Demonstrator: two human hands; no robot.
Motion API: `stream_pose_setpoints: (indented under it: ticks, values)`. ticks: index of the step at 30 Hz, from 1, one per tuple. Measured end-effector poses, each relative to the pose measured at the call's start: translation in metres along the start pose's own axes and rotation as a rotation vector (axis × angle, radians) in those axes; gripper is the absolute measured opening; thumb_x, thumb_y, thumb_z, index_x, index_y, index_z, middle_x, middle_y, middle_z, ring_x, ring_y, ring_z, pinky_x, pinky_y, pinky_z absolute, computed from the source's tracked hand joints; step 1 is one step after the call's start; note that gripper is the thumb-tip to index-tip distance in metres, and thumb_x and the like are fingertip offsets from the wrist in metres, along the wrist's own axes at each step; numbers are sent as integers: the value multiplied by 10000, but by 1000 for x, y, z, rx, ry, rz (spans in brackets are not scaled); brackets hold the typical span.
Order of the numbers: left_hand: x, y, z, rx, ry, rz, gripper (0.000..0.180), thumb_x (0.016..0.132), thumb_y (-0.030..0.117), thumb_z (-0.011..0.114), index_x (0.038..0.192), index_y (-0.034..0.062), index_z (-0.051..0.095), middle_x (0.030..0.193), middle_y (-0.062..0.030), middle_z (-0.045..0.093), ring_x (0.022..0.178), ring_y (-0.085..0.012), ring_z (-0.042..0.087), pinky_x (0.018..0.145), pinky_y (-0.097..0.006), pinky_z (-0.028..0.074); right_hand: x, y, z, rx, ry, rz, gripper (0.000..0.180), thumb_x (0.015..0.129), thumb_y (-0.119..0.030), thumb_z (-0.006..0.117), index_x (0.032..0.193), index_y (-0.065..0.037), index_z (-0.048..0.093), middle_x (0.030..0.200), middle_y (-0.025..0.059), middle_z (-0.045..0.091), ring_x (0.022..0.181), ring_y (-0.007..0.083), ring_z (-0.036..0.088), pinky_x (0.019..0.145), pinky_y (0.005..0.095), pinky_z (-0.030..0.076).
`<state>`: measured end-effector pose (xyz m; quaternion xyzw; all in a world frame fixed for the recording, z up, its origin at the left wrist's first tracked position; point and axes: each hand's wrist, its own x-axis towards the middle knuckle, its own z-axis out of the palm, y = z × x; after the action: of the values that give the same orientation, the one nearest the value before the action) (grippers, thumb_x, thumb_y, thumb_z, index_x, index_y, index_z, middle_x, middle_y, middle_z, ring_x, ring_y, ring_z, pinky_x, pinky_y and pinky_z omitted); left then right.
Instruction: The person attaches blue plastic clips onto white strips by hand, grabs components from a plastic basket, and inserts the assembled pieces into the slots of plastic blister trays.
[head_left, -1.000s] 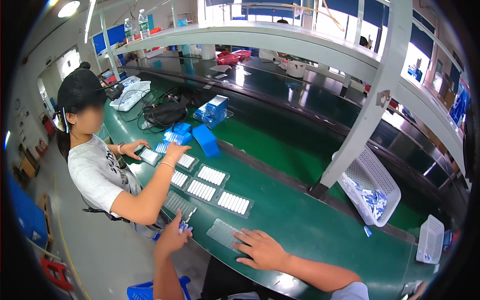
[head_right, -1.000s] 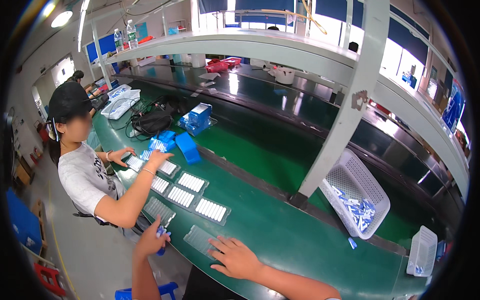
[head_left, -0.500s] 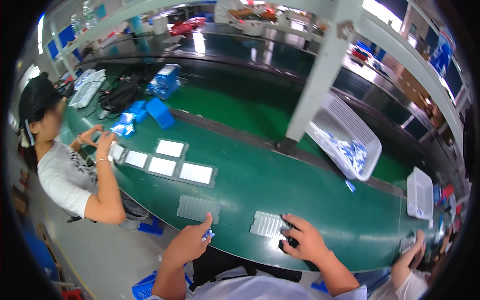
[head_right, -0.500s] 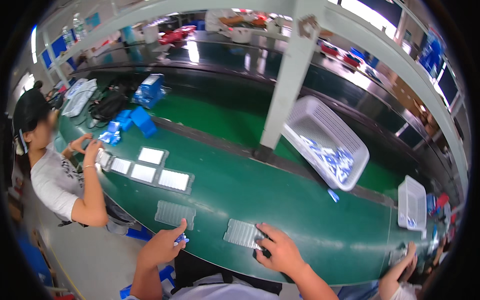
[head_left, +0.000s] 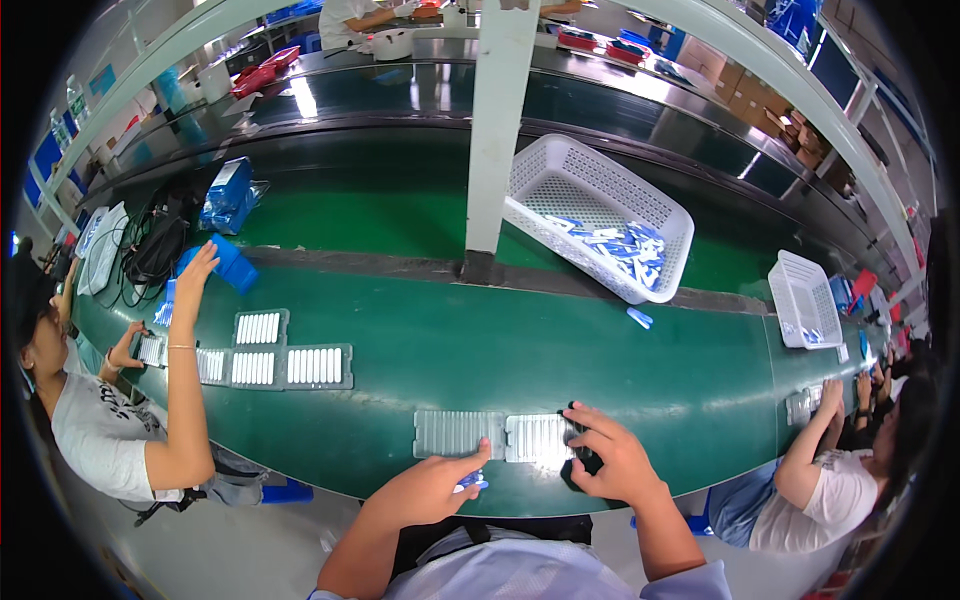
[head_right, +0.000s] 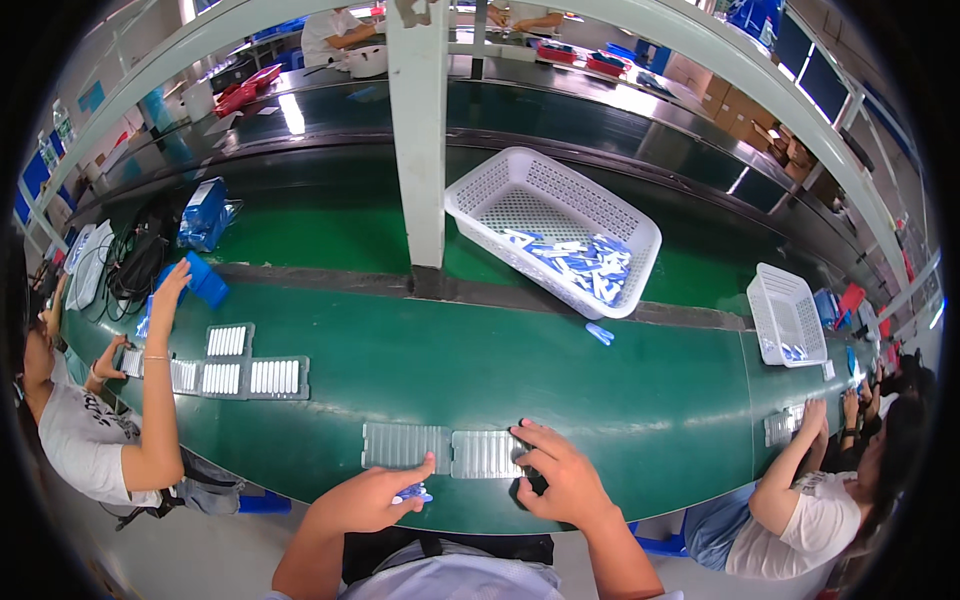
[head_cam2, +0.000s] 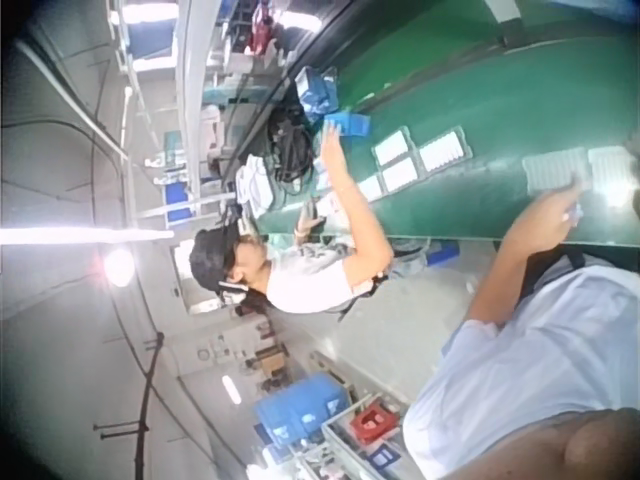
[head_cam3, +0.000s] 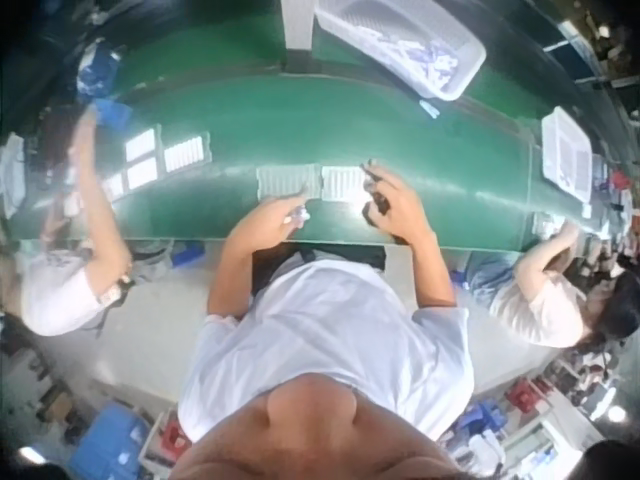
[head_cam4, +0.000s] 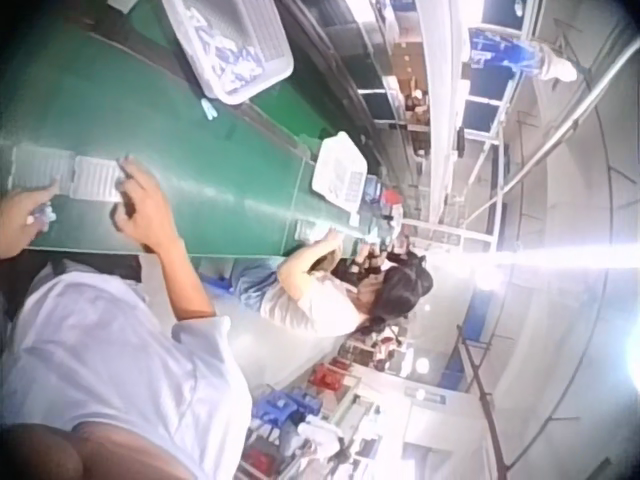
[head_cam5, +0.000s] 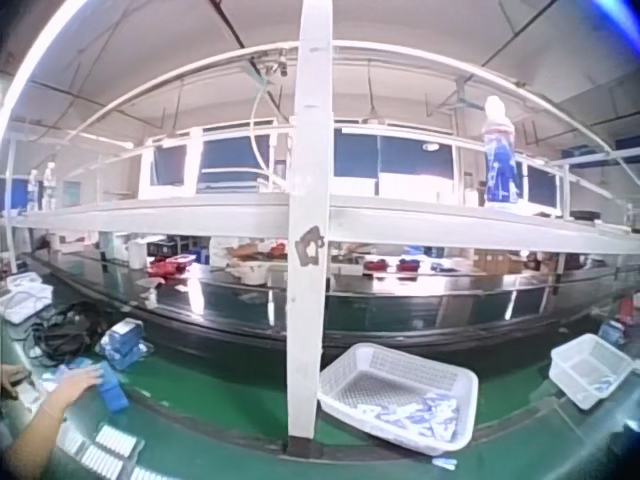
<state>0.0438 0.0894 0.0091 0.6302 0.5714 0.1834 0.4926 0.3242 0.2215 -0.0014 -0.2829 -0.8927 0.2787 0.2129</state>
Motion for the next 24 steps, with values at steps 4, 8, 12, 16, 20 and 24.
stream_pose_setpoints:
  ticks: [4,8,12,16,20,24]
  values:
    - [4,-4,8,-109,102,79,561,956,109,655,1482,50,466,885,-158,709,629,-241,632,642,-363,521,0,0,0,-15,33,31,303,701,-77,711,1001,-57,673,1295,143,646,1290,352,575,1099,469,463]
    - [-5,-6,18,-862,182,-116,342,974,51,634,1310,0,598,966,-136,711,655,-123,617,524,-248,463,11,-23,6,-152,98,11,346,727,-115,747,1064,-70,687,1246,109,668,1250,322,599,1111,488,419]
    - [-15,-6,30,-1090,295,-117,187,962,12,640,1134,-62,633,919,-166,700,623,-103,589,470,-234,433,16,-51,25,179,111,-71,307,798,-130,769,1088,-69,690,1139,89,697,1084,278,650,1013,456,457]
    - [-25,0,34,-1031,362,-82,175,956,-7,634,1121,-65,636,856,-156,696,584,-98,571,467,-229,426,30,-77,51,462,81,14,266,811,-104,784,1062,-63,705,887,63,695,836,238,668,820,363,492]
    - [-34,-2,38,-981,447,-35,206,965,27,640,1161,-36,647,883,-131,723,560,-49,542,476,-199,404,38,-78,66,612,31,92,154,836,-77,772,984,-53,737,761,52,664,699,169,622,659,301,496]
    - [-42,3,38,-1016,510,-38,210,963,37,648,1162,-27,665,902,-121,746,574,-44,560,487,-188,419,39,-74,73,717,-52,150,124,851,-77,767,963,-37,730,752,51,650,668,140,589,636,287,483]
